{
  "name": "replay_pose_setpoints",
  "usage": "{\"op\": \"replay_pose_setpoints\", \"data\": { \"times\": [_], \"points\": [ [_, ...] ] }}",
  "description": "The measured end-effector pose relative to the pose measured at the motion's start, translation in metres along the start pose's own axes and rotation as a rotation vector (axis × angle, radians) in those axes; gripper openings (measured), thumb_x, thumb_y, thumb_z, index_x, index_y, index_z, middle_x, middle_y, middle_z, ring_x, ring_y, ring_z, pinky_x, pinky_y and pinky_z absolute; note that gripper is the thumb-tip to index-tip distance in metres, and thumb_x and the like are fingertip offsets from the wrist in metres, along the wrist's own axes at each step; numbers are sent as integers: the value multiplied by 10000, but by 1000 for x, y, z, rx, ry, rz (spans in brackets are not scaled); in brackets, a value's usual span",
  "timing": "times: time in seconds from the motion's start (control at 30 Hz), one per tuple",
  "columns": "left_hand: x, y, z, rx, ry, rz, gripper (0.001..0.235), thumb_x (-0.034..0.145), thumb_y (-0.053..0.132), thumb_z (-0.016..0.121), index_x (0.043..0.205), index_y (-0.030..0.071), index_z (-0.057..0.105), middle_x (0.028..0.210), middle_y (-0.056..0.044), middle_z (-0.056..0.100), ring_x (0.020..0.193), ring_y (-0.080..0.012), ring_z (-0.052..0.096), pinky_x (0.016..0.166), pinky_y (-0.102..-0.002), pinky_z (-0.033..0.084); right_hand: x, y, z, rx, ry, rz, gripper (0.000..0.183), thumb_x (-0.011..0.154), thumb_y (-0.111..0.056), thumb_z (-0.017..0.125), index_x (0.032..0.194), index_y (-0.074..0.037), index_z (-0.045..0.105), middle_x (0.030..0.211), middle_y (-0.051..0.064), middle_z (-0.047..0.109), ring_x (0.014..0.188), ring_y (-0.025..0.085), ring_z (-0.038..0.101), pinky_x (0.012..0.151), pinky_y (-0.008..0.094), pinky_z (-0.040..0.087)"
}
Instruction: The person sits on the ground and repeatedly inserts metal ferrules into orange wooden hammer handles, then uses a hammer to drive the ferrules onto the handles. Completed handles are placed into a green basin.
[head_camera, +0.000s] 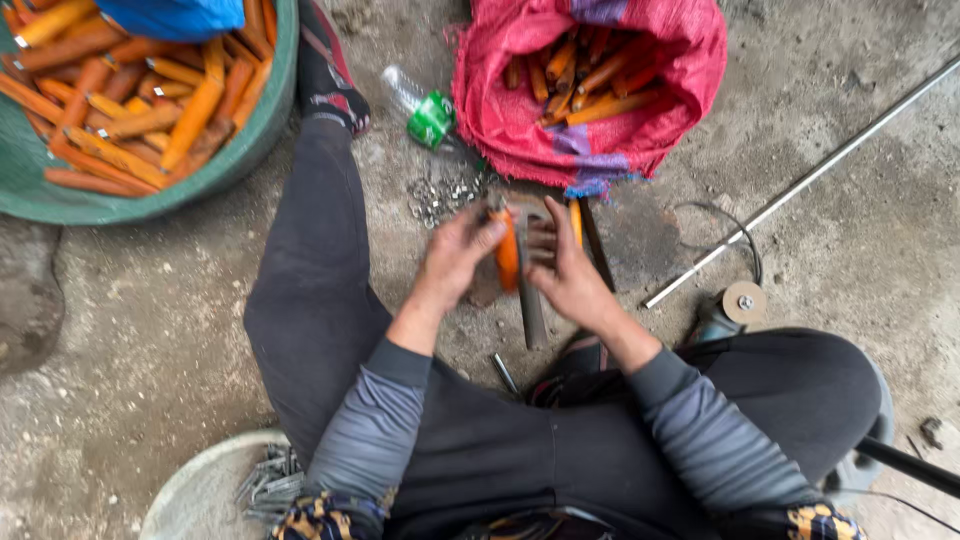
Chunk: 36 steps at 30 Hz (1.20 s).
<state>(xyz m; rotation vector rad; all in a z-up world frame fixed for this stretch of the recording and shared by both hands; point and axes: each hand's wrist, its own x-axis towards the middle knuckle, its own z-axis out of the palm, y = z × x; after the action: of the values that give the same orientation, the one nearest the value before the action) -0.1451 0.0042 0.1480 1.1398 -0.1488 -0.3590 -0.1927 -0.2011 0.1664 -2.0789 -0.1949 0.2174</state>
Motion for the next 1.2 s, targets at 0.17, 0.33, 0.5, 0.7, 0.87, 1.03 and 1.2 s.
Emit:
{"op": "replay_pose_setpoints", "data": {
  "times": [0.17,0.33,0.5,0.7,0.87,1.03,1.2],
  "points": [
    [34,-23,-26,53,60,258,244,1065,259,618,1253,134,524,1070,46,578,1023,-73,576,958,-280,500,-3,77,41,-584,-47,300,568,985,-396,730,1243,16,436,1180,333,578,997,521,634,827,552,537],
    [55,-53,-22,117,150,271,272,1022,206,738,909,84,523,798,67,467,734,-49,435,678,-249,413,3,114,66,-573,132,116,587,894,-340,735,1162,90,441,1005,368,591,837,530,642,725,553,547],
    [45,-68,-12,352,111,220,296,971,211,763,789,73,575,687,61,455,654,-64,407,589,-285,383,5,74,30,110,125,774,376,943,-323,631,1065,22,549,776,163,658,519,270,624,470,453,520],
    [45,-74,-4,517,70,370,330,920,214,806,769,39,571,694,-18,490,652,-135,451,607,-341,430,-16,-45,-20,-163,230,511,430,1051,-420,580,965,1,559,638,105,636,476,177,631,439,336,486],
    [51,-80,-9,549,57,342,302,909,210,814,791,32,600,704,-54,505,673,-160,466,621,-355,427,-52,-112,-47,-226,279,239,385,1037,-384,565,937,-15,518,609,123,665,496,164,661,446,345,490],
    [52,-90,-15,611,43,620,325,810,190,828,1066,43,693,996,-118,698,924,-267,666,857,-426,530,-40,-90,-16,-549,136,189,397,1013,-370,621,1020,9,504,655,246,656,606,416,664,526,489,488],
    [58,-88,-16,582,84,492,412,764,170,820,1152,75,720,1073,-119,753,992,-260,722,913,-393,572,-28,-78,-18,-549,58,187,408,1006,-386,652,978,0,521,683,276,634,685,513,643,569,546,465]
  ]
}}
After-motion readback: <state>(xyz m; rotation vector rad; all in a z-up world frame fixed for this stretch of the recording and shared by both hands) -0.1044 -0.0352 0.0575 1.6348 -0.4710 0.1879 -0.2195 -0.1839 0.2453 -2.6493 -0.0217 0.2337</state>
